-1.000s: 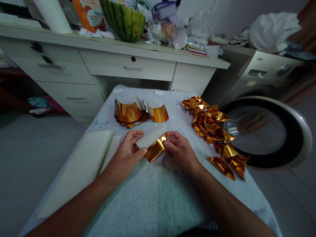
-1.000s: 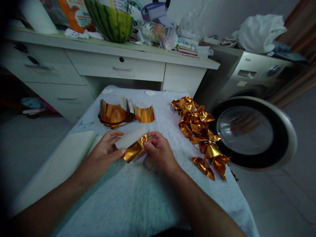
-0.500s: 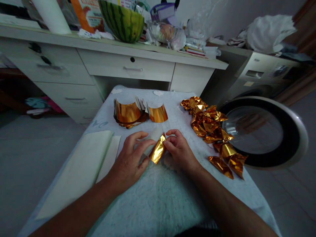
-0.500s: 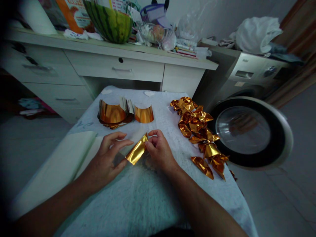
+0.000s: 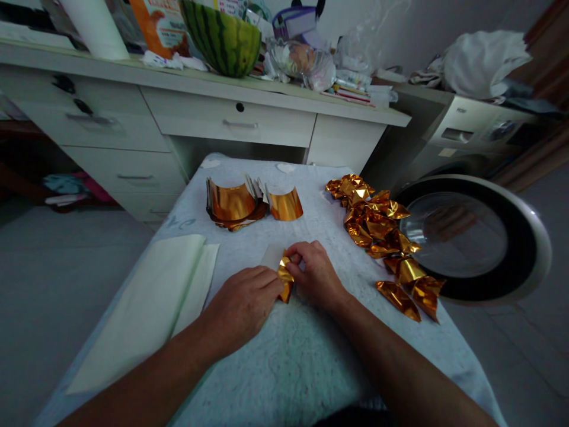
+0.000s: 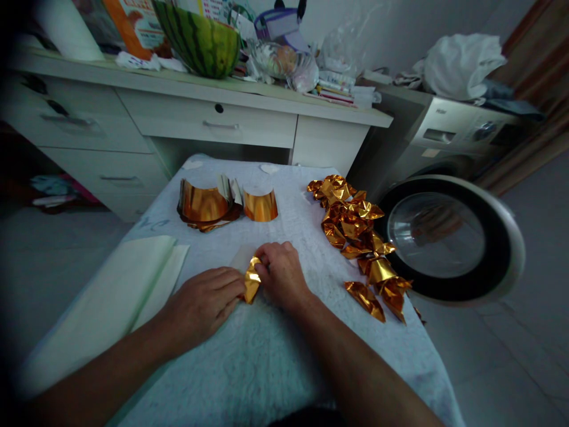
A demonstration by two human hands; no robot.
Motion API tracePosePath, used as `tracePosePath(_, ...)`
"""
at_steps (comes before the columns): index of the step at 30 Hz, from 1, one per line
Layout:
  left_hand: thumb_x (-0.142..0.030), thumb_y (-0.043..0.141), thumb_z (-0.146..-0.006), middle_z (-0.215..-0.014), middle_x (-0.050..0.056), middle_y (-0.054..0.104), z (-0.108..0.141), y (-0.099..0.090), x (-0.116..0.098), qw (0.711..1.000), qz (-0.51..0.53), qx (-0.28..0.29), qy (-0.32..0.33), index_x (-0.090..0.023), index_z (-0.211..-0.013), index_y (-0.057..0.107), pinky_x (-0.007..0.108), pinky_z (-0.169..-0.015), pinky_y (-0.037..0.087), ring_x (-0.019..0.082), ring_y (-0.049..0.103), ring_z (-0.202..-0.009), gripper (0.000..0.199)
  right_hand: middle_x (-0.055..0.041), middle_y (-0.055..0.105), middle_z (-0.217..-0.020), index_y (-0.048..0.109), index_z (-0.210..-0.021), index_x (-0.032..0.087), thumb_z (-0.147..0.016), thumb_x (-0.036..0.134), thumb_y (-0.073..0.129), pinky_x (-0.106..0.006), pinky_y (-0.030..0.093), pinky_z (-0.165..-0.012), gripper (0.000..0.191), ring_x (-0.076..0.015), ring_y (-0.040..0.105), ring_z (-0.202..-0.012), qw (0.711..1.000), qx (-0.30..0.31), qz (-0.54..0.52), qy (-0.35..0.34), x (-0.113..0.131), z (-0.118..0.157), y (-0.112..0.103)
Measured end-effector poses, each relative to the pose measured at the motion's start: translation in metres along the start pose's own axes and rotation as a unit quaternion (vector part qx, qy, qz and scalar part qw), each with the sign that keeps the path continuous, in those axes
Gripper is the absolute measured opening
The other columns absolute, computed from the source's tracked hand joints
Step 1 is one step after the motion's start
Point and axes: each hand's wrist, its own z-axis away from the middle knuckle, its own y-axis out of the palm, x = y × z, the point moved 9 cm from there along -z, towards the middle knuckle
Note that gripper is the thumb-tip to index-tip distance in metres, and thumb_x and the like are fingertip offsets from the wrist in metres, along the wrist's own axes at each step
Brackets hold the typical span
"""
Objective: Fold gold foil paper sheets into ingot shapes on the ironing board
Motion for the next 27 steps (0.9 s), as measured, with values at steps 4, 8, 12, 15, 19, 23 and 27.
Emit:
tracePosePath(4,-0.012,0.051,-0.090,-0.086,0.005,0.063,0.001,0.003,0.000,1.000,-0.007,0.002,-0.004,-0.017,-0.087,0.061,0.037,-0.077,0.052,0.022,0.060,-0.083,0.012,-0.0053,0.063,-0.093,0.067,-0.091,0.019,-0.082,0.009,0.063,-0.035,0.038,-0.087,0.014,-0.0202,0.051,-0.092,0.999,0.010,0.035,-0.028,0.001,0.000,0.004)
tracePosePath(8,-0.016,0.051,-0.092,-0.088,0.005,0.065,0.003,0.002,0.002,1.000,0.018,-0.016,-0.011,-0.018,-0.091,0.063,0.037,-0.080,0.052,0.021,0.061,-0.085,0.011,-0.0047,0.063,-0.094,0.066,-0.088,0.019,-0.082,0.001,0.055,-0.033,0.038,-0.087,0.022,-0.0190,0.052,-0.093,0.996,0.039,-0.003,-0.083,0.012,0.004,0.005)
tracePosePath(12,-0.015,0.050,-0.092,-0.087,0.004,0.065,0.003,-0.002,0.011,0.994,0.086,-0.034,-0.057,-0.019,-0.087,0.062,0.036,-0.080,0.050,0.020,0.061,-0.085,0.014,-0.0024,0.062,-0.089,0.063,-0.085,0.019,-0.075,-0.005,0.048,-0.033,0.037,-0.088,0.030,-0.0174,0.053,-0.090,0.990,0.086,-0.037,-0.110,0.023,0.010,0.000)
tracePosePath(15,-0.014,0.051,-0.090,-0.083,0.002,0.063,0.004,-0.003,0.018,0.987,0.126,-0.036,-0.095,-0.019,-0.080,0.059,0.036,-0.078,0.048,0.019,0.059,-0.083,0.014,-0.0039,0.060,-0.098,0.062,-0.086,0.019,-0.068,-0.002,0.054,-0.035,0.037,-0.088,0.029,-0.0205,0.049,-0.096,0.985,0.145,-0.023,-0.092,0.024,0.017,0.001)
tracePosePath(19,-0.016,0.054,-0.089,-0.087,0.002,0.062,0.003,-0.003,0.024,0.983,0.130,-0.032,-0.126,-0.019,-0.079,0.061,0.040,-0.083,0.044,0.021,0.057,-0.090,0.012,-0.0052,0.055,-0.108,0.063,-0.091,0.020,-0.070,0.007,0.065,-0.038,0.035,-0.092,0.024,-0.0225,0.046,-0.103,0.980,0.180,-0.029,-0.075,0.023,0.022,0.003)
tracePosePath(23,-0.020,0.056,-0.089,-0.089,0.002,0.061,0.003,-0.002,0.027,0.981,0.125,-0.019,-0.144,-0.020,-0.080,0.063,0.040,-0.084,0.043,0.022,0.054,-0.094,0.012,-0.0048,0.055,-0.107,0.066,-0.085,0.020,-0.082,0.016,0.067,-0.038,0.033,-0.095,0.005,-0.0214,0.045,-0.104,0.982,0.172,-0.026,-0.067,0.019,0.020,0.006)
tracePosePath(27,-0.022,0.067,-0.080,-0.091,0.002,0.060,0.004,-0.001,0.032,0.979,0.105,-0.005,-0.172,-0.020,-0.076,0.062,0.040,-0.083,0.042,0.023,0.053,-0.094,0.007,-0.0048,0.055,-0.109,0.066,-0.085,0.019,-0.083,0.016,0.068,-0.037,0.033,-0.095,0.004,-0.0210,0.045,-0.105,0.984,0.167,-0.012,-0.059,0.016,0.019,0.010)
